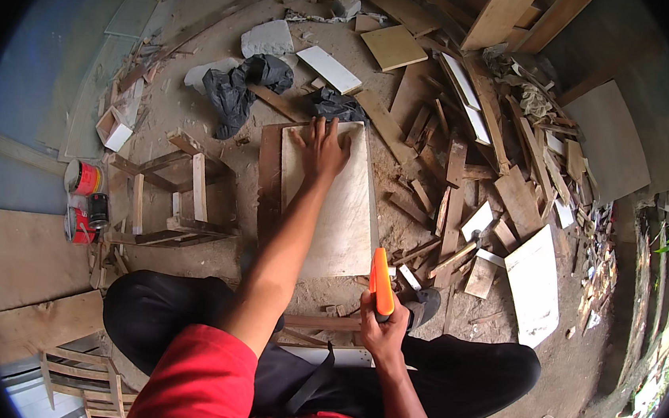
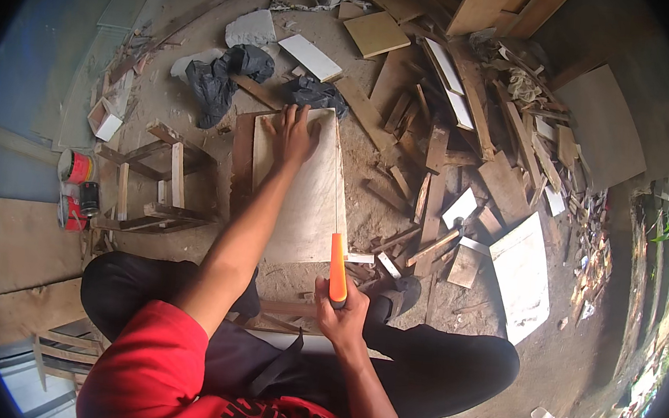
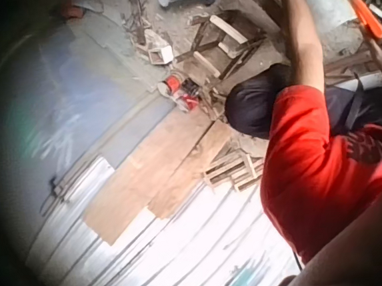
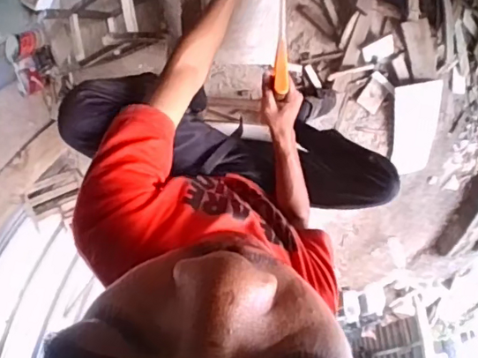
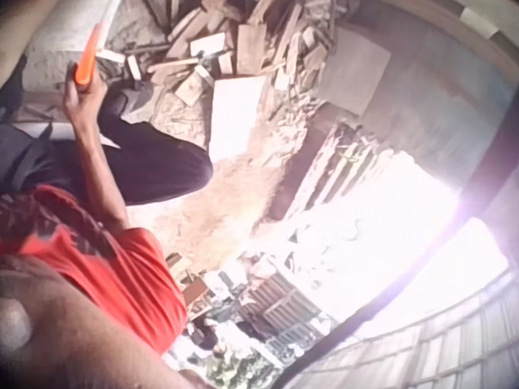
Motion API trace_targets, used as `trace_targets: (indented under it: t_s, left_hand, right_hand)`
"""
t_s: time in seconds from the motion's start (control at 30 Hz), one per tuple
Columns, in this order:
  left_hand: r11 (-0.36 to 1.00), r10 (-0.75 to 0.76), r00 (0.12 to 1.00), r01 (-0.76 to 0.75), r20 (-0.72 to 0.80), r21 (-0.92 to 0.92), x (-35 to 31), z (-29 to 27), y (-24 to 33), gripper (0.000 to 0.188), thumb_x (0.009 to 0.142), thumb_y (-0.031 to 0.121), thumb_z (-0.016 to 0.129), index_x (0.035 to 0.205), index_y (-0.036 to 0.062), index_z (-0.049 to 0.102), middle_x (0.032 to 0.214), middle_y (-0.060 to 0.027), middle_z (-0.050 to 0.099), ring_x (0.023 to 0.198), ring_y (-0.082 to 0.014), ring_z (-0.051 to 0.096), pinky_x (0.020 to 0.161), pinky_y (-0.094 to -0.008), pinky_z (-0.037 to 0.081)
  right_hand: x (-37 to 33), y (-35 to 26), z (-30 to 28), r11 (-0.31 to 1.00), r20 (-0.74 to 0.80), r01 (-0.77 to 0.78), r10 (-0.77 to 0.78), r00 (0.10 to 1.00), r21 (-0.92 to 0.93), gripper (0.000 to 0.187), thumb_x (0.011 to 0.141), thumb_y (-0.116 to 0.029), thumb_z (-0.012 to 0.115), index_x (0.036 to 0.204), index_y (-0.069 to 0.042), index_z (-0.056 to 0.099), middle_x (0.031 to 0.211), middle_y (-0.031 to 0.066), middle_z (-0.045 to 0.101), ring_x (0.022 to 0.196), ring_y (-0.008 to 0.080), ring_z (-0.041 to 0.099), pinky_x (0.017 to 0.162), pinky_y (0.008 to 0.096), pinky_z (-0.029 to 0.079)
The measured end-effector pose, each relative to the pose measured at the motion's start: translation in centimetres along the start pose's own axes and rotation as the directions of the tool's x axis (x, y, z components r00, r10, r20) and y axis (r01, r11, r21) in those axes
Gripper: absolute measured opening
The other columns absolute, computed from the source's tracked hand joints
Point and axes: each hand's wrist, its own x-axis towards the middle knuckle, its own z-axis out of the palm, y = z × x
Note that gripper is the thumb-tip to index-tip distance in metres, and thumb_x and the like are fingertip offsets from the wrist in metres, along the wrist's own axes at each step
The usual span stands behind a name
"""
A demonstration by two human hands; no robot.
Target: The person sits on the floor and uses a hand saw to cut a rectangular piece of wood placed on a small wooden stand. After sawing through the wood, the person uses a hammer to break off the cut section and then uses the hammer to chip away at the edges of the remaining piece.
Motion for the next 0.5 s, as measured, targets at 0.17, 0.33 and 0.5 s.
trace_targets:
  t_s: [0.17, 0.33, 0.5]
  left_hand:
    - [1.0, 0.002, 0.995, 0.0, -0.102, 0.016, 0.8, 0.2, -0.2, 0.047, 0.096, 0.047, 0.053, 0.125, 0.0107, 0.058, 0.129, -0.0136, 0.06, 0.135, -0.0314, 0.047, 0.114, -0.0726, 0.011]
    - [0.996, -0.055, 0.991, 0.047, 0.12, 0.075, 2.6, -1.5, 0.5, 0.048, 0.098, 0.05, 0.051, 0.123, 0.0095, 0.058, 0.119, -0.0123, 0.066, 0.124, -0.0288, 0.056, 0.115, -0.0704, 0.016]
    - [0.999, -0.003, 0.996, -0.001, 0.091, 0.046, 2.2, -1.5, 0.5, 0.054, 0.098, 0.059, 0.048, 0.117, 0.0109, 0.064, 0.115, -0.0121, 0.067, 0.121, -0.0286, 0.058, 0.114, -0.0688, 0.02]
  right_hand:
    - [0.5, -0.7, 1.0, 1.0, 0.003, 0.014, -0.014, 1.0, -0.017, 0.02, 0.091, -0.011, 0.073, 0.083, 0.001, 0.059, 0.06, 0.0082, 0.055, 0.056, 0.0076, 0.047, 0.053, 0.0277, 0.043]
    - [-0.4, -1.1, 0.4, 0.997, -0.024, -0.023, 0.021, 0.999, -0.073, 0.023, 0.09, -0.008, 0.073, 0.079, 0.001, 0.055, 0.061, 0.0086, 0.055, 0.057, 0.0081, 0.045, 0.053, 0.0278, 0.042]
    - [1.7, -2.7, 0.1, 0.976, -0.07, -0.087, 0.075, 0.995, -0.198, 0.017, 0.092, -0.01, 0.07, 0.086, 0.003, 0.061, 0.062, 0.0075, 0.057, 0.061, 0.0054, 0.046, 0.054, 0.0276, 0.043]
